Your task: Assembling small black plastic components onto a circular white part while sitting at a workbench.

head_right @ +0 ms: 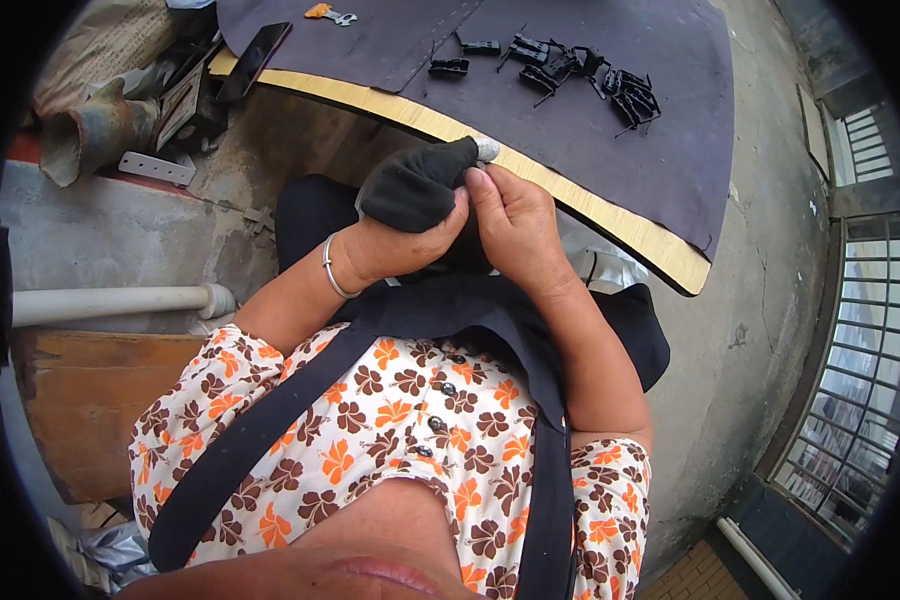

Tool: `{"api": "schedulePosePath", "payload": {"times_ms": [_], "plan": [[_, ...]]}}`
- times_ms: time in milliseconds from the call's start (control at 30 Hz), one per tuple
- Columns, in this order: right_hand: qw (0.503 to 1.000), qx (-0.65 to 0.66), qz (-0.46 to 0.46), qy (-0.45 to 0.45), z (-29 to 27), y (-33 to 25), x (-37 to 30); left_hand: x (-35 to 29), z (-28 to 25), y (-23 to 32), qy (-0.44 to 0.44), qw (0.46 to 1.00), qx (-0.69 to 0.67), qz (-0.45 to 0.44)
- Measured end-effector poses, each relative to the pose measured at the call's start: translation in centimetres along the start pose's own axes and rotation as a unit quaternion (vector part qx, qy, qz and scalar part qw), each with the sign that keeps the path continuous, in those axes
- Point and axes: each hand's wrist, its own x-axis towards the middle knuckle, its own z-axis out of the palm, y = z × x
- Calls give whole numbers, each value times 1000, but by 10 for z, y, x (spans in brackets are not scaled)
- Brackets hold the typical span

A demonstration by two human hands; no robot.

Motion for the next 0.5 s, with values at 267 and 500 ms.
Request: {"api": "schedulePosePath", "payload": {"times_ms": [267,500], "plan": [[998,-57,10,-10,6,8,-2,-10,9,0,-12,997,79,-8],[996,85,35,-17,-4,-9,-7,-1,-4,-1,18,982,-169,-86]]}}
